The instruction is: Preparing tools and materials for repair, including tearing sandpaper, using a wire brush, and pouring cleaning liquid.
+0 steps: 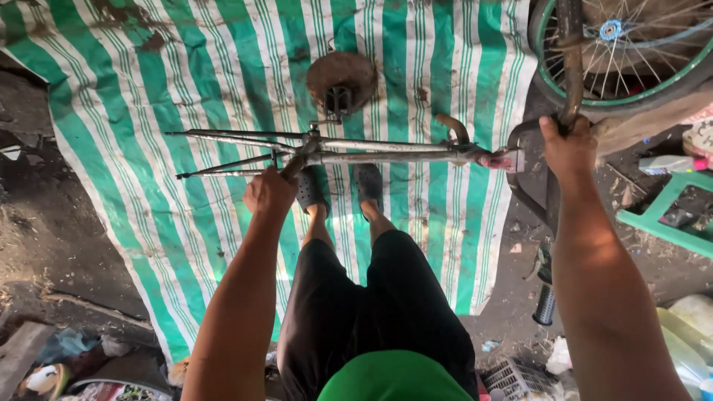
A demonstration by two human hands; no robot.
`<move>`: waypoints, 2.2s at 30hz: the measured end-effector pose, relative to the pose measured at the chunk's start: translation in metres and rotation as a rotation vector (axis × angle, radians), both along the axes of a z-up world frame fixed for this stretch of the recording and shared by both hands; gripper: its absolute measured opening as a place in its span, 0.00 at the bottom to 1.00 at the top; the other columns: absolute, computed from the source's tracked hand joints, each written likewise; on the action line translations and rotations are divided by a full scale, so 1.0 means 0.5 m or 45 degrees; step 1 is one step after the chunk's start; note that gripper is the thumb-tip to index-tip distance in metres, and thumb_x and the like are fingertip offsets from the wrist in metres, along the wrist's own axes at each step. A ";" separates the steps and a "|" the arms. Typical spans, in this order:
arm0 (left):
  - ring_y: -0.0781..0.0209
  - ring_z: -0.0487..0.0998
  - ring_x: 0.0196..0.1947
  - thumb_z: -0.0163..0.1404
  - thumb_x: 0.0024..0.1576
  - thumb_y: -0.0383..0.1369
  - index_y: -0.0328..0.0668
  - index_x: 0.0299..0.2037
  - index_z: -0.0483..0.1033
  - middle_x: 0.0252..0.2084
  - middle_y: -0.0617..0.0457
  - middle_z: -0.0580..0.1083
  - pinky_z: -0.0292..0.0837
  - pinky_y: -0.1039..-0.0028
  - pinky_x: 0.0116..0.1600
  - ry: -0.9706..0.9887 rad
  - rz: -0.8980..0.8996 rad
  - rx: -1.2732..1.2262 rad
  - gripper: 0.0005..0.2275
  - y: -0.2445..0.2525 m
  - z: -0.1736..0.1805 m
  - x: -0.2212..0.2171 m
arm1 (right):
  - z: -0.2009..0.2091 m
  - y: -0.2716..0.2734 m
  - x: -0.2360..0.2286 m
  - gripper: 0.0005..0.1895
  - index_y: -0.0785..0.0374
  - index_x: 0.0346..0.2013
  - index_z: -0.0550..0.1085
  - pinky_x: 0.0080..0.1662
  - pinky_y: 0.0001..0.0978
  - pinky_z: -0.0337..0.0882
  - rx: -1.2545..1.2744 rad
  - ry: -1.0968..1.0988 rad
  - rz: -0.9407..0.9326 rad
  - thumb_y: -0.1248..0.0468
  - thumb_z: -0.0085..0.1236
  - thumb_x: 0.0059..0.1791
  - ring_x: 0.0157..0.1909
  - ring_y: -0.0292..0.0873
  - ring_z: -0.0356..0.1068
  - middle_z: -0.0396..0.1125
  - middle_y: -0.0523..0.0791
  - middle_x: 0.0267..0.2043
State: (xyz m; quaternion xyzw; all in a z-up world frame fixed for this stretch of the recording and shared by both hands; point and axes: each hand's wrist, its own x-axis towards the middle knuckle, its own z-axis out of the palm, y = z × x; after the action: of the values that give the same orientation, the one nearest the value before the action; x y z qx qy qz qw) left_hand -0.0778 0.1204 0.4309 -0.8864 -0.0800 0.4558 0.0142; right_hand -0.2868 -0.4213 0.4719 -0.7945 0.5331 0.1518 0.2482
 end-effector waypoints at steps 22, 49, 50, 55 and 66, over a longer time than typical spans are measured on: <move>0.40 0.82 0.62 0.52 0.57 0.59 0.58 0.73 0.73 0.55 0.44 0.85 0.75 0.55 0.64 0.085 0.120 -0.230 0.34 0.516 0.024 -0.533 | 0.196 0.354 -0.536 0.44 0.62 0.84 0.49 0.63 0.81 0.63 -0.177 0.009 -0.078 0.57 0.58 0.58 0.69 0.82 0.58 0.54 0.67 0.73; 0.45 0.68 0.65 0.40 0.70 0.67 0.56 0.61 0.70 0.60 0.48 0.67 0.59 0.58 0.73 0.486 1.148 -1.988 0.27 -0.140 0.335 -0.920 | 0.401 0.822 -0.632 0.43 0.63 0.84 0.54 0.78 0.75 0.48 1.016 -0.837 -0.071 0.42 0.46 0.61 0.82 0.81 0.42 0.46 0.68 0.85; 0.35 0.52 0.84 0.40 0.73 0.64 0.55 0.85 0.59 0.85 0.37 0.54 0.45 0.47 0.87 0.370 0.805 -2.051 0.35 -0.170 0.340 -0.943 | 0.400 0.786 -0.650 0.44 0.62 0.84 0.56 0.78 0.74 0.48 1.124 -0.847 -0.194 0.39 0.44 0.60 0.83 0.79 0.44 0.48 0.67 0.84; 0.30 0.60 0.84 0.41 0.70 0.64 0.51 0.86 0.54 0.85 0.35 0.57 0.62 0.41 0.81 -0.666 -0.635 -1.800 0.39 -0.129 0.421 -1.033 | 0.398 0.781 -0.739 0.49 0.60 0.83 0.59 0.79 0.70 0.49 1.435 -0.872 -0.587 0.30 0.37 0.57 0.83 0.76 0.48 0.52 0.65 0.83; 0.52 0.84 0.64 0.67 0.52 0.40 0.70 0.78 0.67 0.58 0.56 0.84 0.83 0.61 0.67 -0.092 -0.360 -0.502 0.39 0.737 0.076 -1.063 | 0.073 0.571 -1.497 0.35 0.51 0.77 0.73 0.64 0.66 0.73 0.622 -0.015 -0.337 0.36 0.54 0.62 0.70 0.64 0.71 0.71 0.56 0.71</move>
State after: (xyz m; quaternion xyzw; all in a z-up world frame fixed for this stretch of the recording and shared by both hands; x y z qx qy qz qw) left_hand -0.6094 0.4890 0.4687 -0.8901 0.1349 0.4241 -0.0984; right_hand -1.0351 -0.1358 0.5084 -0.6352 0.5784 0.2374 0.4534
